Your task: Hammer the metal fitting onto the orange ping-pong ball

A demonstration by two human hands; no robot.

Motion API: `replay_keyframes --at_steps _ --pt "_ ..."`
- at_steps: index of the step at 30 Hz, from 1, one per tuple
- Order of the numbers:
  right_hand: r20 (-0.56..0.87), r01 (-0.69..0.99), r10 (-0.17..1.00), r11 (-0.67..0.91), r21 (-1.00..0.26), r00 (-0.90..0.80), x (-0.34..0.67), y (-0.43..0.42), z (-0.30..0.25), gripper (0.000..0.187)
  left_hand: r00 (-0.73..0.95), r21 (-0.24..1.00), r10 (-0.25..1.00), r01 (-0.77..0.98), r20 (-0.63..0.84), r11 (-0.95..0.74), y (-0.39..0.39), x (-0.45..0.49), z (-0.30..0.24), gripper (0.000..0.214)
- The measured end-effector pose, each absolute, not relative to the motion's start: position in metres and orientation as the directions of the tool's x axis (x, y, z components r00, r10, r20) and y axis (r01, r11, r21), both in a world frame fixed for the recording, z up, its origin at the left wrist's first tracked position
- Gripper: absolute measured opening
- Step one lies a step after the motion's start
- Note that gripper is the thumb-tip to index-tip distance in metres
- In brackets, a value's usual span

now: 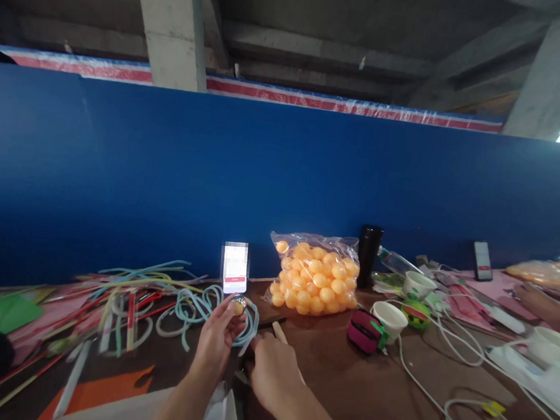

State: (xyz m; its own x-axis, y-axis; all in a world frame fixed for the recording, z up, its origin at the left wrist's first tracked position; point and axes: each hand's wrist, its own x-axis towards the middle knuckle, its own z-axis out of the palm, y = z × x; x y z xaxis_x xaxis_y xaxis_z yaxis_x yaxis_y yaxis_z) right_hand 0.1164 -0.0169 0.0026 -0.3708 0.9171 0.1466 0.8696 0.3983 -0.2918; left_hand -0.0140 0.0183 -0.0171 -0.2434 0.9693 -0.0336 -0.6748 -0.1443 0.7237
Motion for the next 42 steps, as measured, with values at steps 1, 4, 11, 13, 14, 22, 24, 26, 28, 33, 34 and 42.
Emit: replay_keyframes --at_steps 1,4,11,13,14,22,24,26,28,33,34,42 --pt "0.151 0.865 0.915 0.402 -0.299 -0.373 0.118 -0.017 0.001 0.030 -0.245 0.724 0.969 -0.674 -0.034 -0.146 0.018 -0.014 -0.017 0.047" --pt "0.159 0.851 0.909 0.417 -0.319 -0.386 0.121 -0.017 -0.002 0.027 -0.254 0.727 0.966 -0.671 -0.042 -0.145 0.018 -0.015 -0.017 0.047" --pt "0.191 0.825 0.898 0.439 -0.356 -0.395 0.123 -0.019 -0.005 0.025 -0.257 0.750 0.965 -0.647 -0.045 -0.137 0.015 -0.013 -0.015 0.045" --pt "0.203 0.820 0.899 0.438 -0.368 -0.389 0.122 -0.019 -0.005 0.024 -0.257 0.754 0.965 -0.643 -0.048 -0.133 0.015 -0.013 -0.015 0.045" --pt "0.208 0.820 0.901 0.432 -0.376 -0.380 0.121 -0.019 -0.005 0.024 -0.257 0.755 0.965 -0.642 -0.050 -0.132 0.015 -0.013 -0.014 0.045" --pt "0.205 0.824 0.929 0.368 -0.432 -0.308 0.126 -0.015 0.001 0.017 -0.263 0.763 0.963 -0.634 -0.057 -0.128 0.016 -0.013 -0.017 0.049" --pt "0.195 0.821 0.927 0.375 -0.432 -0.321 0.127 -0.017 0.003 0.017 -0.265 0.764 0.963 -0.632 -0.057 -0.129 0.016 -0.013 -0.016 0.049" --pt "0.182 0.814 0.920 0.393 -0.428 -0.348 0.127 -0.019 0.004 0.018 -0.265 0.764 0.963 -0.632 -0.054 -0.131 0.015 -0.013 -0.015 0.048" --pt "0.172 0.812 0.913 0.407 -0.418 -0.369 0.126 -0.020 0.003 0.021 -0.263 0.763 0.963 -0.632 -0.048 -0.135 0.015 -0.013 -0.015 0.047" --pt "0.165 0.818 0.908 0.419 -0.394 -0.385 0.124 -0.020 -0.006 0.029 -0.247 0.766 0.969 -0.628 -0.029 -0.137 0.014 -0.013 -0.015 0.047" --pt "0.166 0.818 0.907 0.420 -0.392 -0.386 0.123 -0.019 -0.007 0.030 -0.244 0.765 0.969 -0.629 -0.027 -0.137 0.014 -0.013 -0.016 0.047" --pt "0.181 0.812 0.902 0.432 -0.392 -0.392 0.124 -0.018 -0.009 0.026 -0.250 0.763 0.968 -0.630 -0.022 -0.145 0.014 -0.011 -0.015 0.048"
